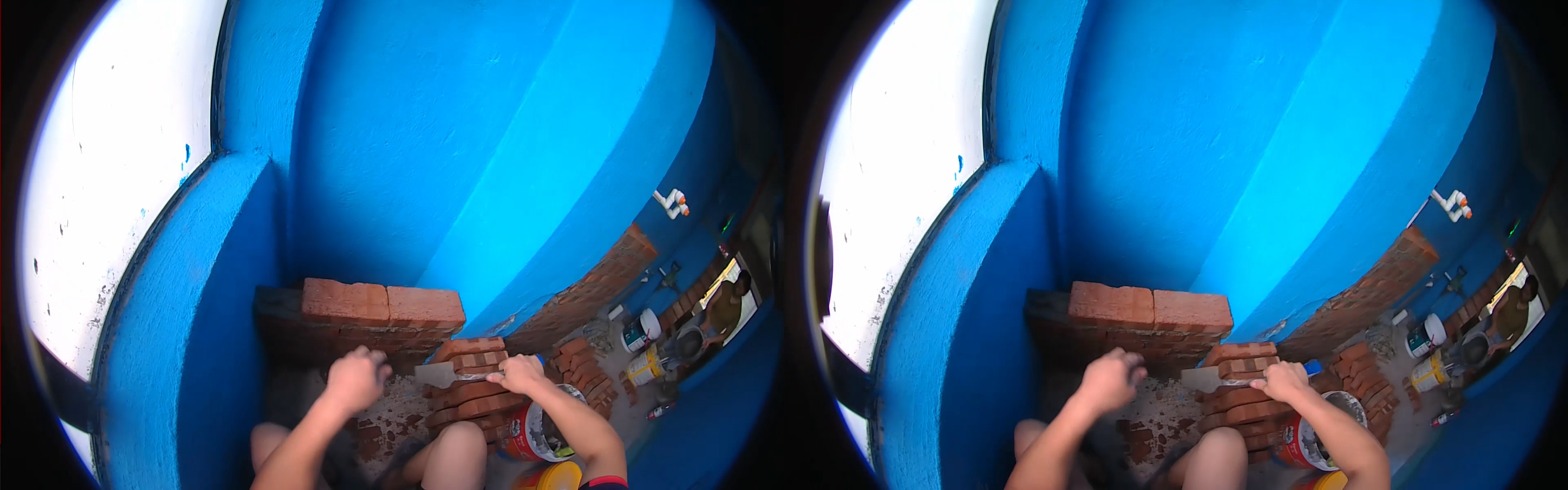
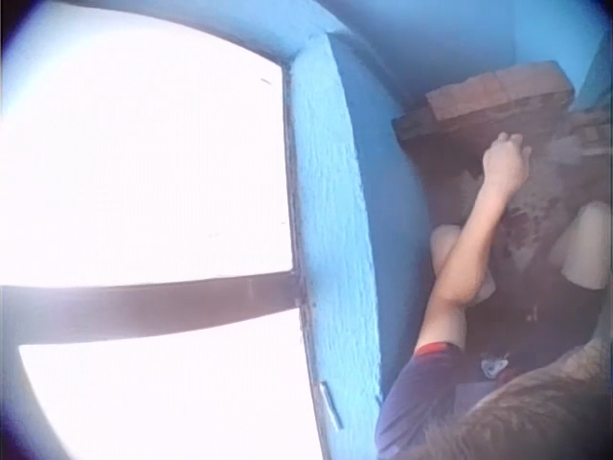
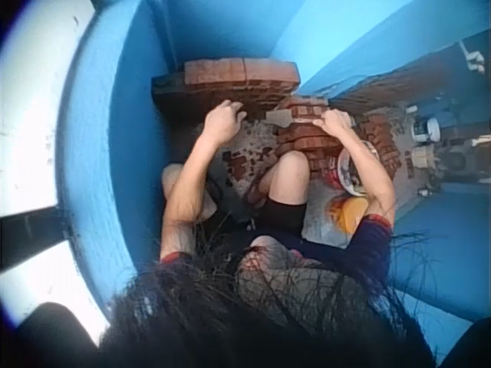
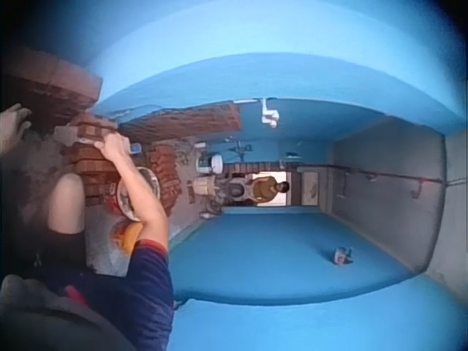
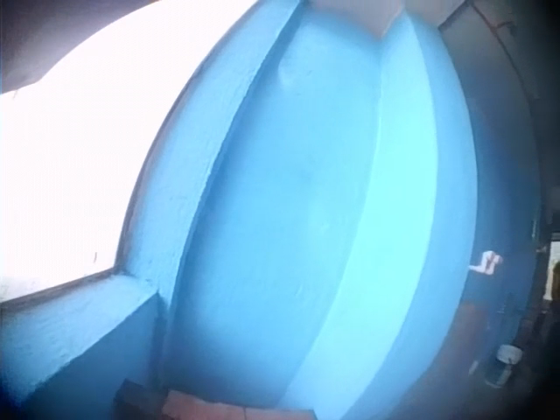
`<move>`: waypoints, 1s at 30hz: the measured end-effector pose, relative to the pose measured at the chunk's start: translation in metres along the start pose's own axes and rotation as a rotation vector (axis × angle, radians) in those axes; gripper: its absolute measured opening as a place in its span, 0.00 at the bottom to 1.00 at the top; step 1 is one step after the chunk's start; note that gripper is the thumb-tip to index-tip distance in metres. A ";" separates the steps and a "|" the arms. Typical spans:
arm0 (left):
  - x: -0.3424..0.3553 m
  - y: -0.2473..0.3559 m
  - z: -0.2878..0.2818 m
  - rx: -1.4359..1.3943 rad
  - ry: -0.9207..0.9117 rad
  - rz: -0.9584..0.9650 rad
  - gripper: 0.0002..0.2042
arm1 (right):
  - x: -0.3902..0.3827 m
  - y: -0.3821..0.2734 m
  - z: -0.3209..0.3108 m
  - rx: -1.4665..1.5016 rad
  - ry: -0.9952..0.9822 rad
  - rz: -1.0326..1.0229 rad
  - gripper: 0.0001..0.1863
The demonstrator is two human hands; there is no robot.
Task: The person scoops mortar from a bucket using a trowel, spreads and smooths it along the top of a brick wall with trowels, and places bricks onto the mortar bed, tapping them into position.
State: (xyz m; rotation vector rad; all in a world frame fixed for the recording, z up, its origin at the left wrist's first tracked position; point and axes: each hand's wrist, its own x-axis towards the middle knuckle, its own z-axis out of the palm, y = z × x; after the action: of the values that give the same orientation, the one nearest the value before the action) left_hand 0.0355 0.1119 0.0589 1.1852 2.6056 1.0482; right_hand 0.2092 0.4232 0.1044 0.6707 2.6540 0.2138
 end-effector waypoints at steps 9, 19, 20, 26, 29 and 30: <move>-0.033 0.042 0.087 0.108 -0.959 0.303 0.16 | 0.073 0.035 -0.043 -0.192 -0.085 0.115 0.30; -0.020 0.046 0.094 0.158 -0.963 0.310 0.15 | 0.115 -0.047 -0.052 -0.192 -0.080 -0.055 0.26; -0.019 0.043 0.103 0.159 -1.007 0.309 0.16 | 0.119 -0.050 -0.050 -0.125 -0.056 -0.063 0.25; -0.022 0.044 0.090 0.154 -0.991 0.263 0.18 | 0.122 -0.100 -0.065 0.002 0.002 -0.153 0.24; -0.021 0.044 0.089 0.160 -1.014 0.231 0.18 | 0.123 -0.121 -0.061 0.052 0.040 -0.218 0.24; -0.020 0.044 0.088 0.159 -1.011 0.221 0.18 | 0.123 -0.128 -0.060 0.087 0.081 -0.250 0.24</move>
State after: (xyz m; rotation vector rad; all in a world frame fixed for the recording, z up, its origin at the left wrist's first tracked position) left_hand 0.1076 0.1667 0.0159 1.5171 1.7872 0.1273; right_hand 0.0309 0.3678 0.0869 0.3571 2.8059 0.0559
